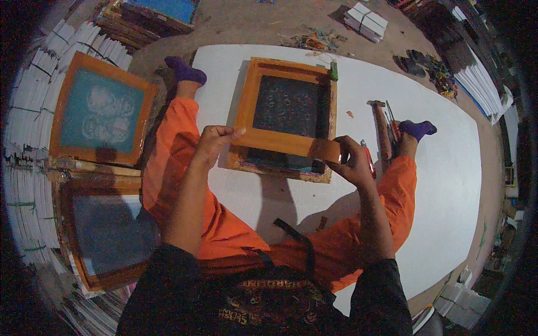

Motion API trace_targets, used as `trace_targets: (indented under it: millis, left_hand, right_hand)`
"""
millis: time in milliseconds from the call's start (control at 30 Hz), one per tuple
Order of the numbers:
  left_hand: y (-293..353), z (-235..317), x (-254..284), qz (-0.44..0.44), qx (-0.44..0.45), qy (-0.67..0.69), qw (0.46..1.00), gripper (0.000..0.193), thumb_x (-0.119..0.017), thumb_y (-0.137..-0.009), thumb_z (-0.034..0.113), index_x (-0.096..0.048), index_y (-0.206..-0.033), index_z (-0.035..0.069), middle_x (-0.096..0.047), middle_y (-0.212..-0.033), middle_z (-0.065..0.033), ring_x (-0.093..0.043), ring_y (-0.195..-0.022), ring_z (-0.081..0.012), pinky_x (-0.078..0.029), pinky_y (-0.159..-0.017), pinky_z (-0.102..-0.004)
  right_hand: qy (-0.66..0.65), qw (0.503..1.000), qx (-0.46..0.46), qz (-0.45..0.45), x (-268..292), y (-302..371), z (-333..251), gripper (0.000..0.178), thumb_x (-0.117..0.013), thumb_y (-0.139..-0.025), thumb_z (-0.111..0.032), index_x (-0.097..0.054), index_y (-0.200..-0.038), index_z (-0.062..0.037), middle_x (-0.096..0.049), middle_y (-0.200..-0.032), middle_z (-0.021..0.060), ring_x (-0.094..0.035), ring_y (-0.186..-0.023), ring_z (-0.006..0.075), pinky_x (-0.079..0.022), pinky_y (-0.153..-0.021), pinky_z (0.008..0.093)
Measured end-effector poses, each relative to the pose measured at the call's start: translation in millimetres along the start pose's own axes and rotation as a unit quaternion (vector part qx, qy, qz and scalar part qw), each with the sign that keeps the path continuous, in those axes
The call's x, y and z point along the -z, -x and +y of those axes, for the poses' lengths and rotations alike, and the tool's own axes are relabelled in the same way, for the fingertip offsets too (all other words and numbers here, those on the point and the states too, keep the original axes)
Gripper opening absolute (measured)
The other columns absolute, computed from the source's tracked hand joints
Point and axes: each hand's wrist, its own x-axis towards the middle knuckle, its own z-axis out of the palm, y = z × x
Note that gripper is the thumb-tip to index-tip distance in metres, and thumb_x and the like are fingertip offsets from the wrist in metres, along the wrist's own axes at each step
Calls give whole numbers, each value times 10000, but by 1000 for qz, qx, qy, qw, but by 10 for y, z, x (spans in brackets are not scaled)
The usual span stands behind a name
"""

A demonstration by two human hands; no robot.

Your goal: The person sits on the floor and applies brown packing tape to the edges of a wooden frame with a dark screen. They repeatedly tear off pieces of tape and press them along the frame's perimeter, smoothing them down with their fingers.

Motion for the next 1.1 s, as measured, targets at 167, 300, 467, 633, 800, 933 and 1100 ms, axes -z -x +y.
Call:
trace_targets:
  millis: [167, 300, 467, 633, 800, 933, 1100]
  left_hand:
    - [82, -238, 106, 30, -8, -50, 998, 383, -856, -850, 295, -758, -992, -47, -732, -922, -27, -642, -827, -95, -496, -787, -257]
    - [80, -441, 107, 50, 69, -78, 993, 419, -866, -832, 332, -759, -1005, -35, -727, -919, -25, -639, -861, -101, -471, -833, -263]
    - [122, -649, 239, 89, 129, -116, 981, 375, -871, -817, 348, -761, -961, 19, -722, -887, -27, -628, -833, -125, -436, -872, -288]
    - [178, -832, 268, 59, 141, -106, 983, 318, -874, -817, 326, -748, -867, 38, -700, -811, -16, -604, -777, -132, -431, -842, -294]
    - [146, -979, 238, 65, 129, -160, 976, 340, -872, -821, 325, -769, -901, 10, -684, -764, -16, -600, -735, -126, -449, -779, -290]
    - [112, -1066, 199, 84, 129, -228, 961, 364, -871, -821, 334, -784, -932, -1, -676, -735, -22, -587, -680, -116, -461, -693, -281]
    - [124, -1224, 222, 92, 95, -190, 973, 388, -878, -805, 358, -796, -926, -1, -681, -704, -25, -580, -614, -107, -463, -600, -283]
  right_hand:
    - [332, 939, 47, -83, 112, 78, 171, 417, -812, -743, -138, -659, -1128, -89, -736, -1009, 115, -715, -896, 321, -563, -779, 414]
    - [343, 930, -75, -111, 252, 291, 300, 462, -836, -744, -230, -665, -1156, -110, -742, -1044, 98, -719, -957, 324, -567, -840, 439]
    - [377, 915, -19, -146, 455, 528, 471, 629, -908, -671, -372, -651, -1195, -138, -743, -1069, 80, -717, -979, 319, -560, -875, 449]
    - [315, 937, -94, -116, 452, 815, 601, 607, -899, -672, -444, -672, -1159, -163, -728, -1039, 65, -715, -952, 309, -554, -854, 441]
    - [373, 924, -20, -82, 367, 896, 762, 485, -864, -725, -422, -697, -1107, -176, -674, -893, 33, -700, -852, 279, -545, -792, 446]
    - [420, 905, 34, -58, 298, 841, 780, 429, -850, -743, -399, -710, -1086, -183, -653, -852, 14, -682, -796, 259, -538, -756, 428]
    - [445, 892, 32, -73, 214, 841, 854, 389, -844, -752, -371, -751, -1106, -239, -659, -869, 9, -670, -780, 253, -525, -761, 422]
